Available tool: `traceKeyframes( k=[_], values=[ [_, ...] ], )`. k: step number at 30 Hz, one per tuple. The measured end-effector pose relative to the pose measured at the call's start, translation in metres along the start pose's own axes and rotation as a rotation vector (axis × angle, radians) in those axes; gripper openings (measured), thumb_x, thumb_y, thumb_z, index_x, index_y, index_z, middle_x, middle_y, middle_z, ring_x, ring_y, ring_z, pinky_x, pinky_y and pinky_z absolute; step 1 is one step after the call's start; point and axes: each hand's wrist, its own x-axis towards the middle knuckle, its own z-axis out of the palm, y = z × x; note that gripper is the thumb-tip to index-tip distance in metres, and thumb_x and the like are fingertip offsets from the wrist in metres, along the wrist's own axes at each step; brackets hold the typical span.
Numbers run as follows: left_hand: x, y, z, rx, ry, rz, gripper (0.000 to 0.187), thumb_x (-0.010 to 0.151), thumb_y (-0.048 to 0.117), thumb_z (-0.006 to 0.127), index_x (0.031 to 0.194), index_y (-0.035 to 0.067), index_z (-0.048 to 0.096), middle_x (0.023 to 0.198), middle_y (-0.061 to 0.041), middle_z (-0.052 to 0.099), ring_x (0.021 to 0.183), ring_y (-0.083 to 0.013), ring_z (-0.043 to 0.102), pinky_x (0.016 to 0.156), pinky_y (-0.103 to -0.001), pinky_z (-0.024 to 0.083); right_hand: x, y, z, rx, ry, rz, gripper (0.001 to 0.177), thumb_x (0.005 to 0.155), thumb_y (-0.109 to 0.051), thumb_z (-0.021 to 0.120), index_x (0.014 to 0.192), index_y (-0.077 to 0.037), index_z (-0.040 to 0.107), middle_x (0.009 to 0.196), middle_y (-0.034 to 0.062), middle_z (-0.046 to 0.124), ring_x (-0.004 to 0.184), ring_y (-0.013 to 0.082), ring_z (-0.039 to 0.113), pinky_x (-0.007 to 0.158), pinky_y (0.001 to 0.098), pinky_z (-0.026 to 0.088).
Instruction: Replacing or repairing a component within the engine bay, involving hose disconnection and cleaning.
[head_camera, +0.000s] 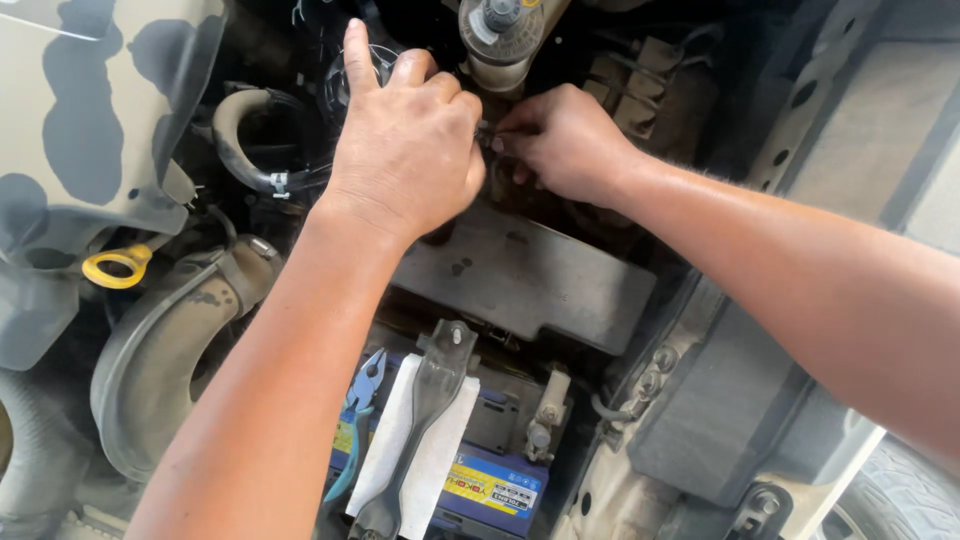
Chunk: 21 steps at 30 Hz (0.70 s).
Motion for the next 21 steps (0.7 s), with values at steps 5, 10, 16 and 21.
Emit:
traceKeyframes(
  k=[5, 10, 16, 21],
  values=[
    [-0.002, 0.003, 0.005, 0.097, 0.027, -0.007, 0.014, 0.087, 0.017, 0.066, 0.087, 0.013, 0.079, 0.109, -0.01, 0.071, 0.123, -0.0327, 0.058, 0.112, -0.072, 0.02, 0.005, 0.008, 0.002, 0.123, -0.075, -0.01, 0.019, 0.094, -0.013, 0.068, 0.108, -0.001, 0.074, 0.085, 0.0061, 0.077, 0.073, 0.0127, 0.076, 0.062, 0.0264, 0.061],
    [0.004, 0.006, 0.009, 0.059, 0.001, -0.058, 0.016, 0.094, 0.017, 0.067, 0.088, 0.014, 0.081, 0.1, -0.005, 0.071, 0.121, -0.0307, 0.057, 0.113, -0.074, 0.021, 0.011, 0.019, 0.013, 0.139, -0.006, 0.031, 0.018, 0.092, -0.009, 0.068, 0.106, 0.001, 0.074, 0.087, 0.0072, 0.078, 0.075, 0.0159, 0.078, 0.062, 0.0285, 0.063],
    [0.006, 0.001, 0.0, 0.05, -0.075, -0.013, 0.016, 0.091, 0.012, 0.068, 0.086, 0.017, 0.082, 0.1, -0.001, 0.07, 0.119, -0.0312, 0.057, 0.11, -0.076, 0.021, 0.022, 0.015, -0.003, 0.164, -0.152, 0.09, 0.021, 0.088, -0.006, 0.071, 0.106, 0.005, 0.072, 0.09, 0.0132, 0.077, 0.079, 0.0215, 0.078, 0.067, 0.034, 0.065],
    [0.007, 0.002, 0.006, 0.087, -0.055, -0.008, 0.014, 0.088, 0.012, 0.07, 0.086, 0.017, 0.082, 0.104, -0.002, 0.07, 0.12, -0.0327, 0.056, 0.109, -0.076, 0.02, 0.01, -0.018, -0.023, 0.204, -0.352, 0.166, 0.029, 0.09, -0.011, 0.071, 0.113, 0.006, 0.069, 0.099, 0.0166, 0.076, 0.089, 0.0241, 0.078, 0.077, 0.0362, 0.067]
  ],
)
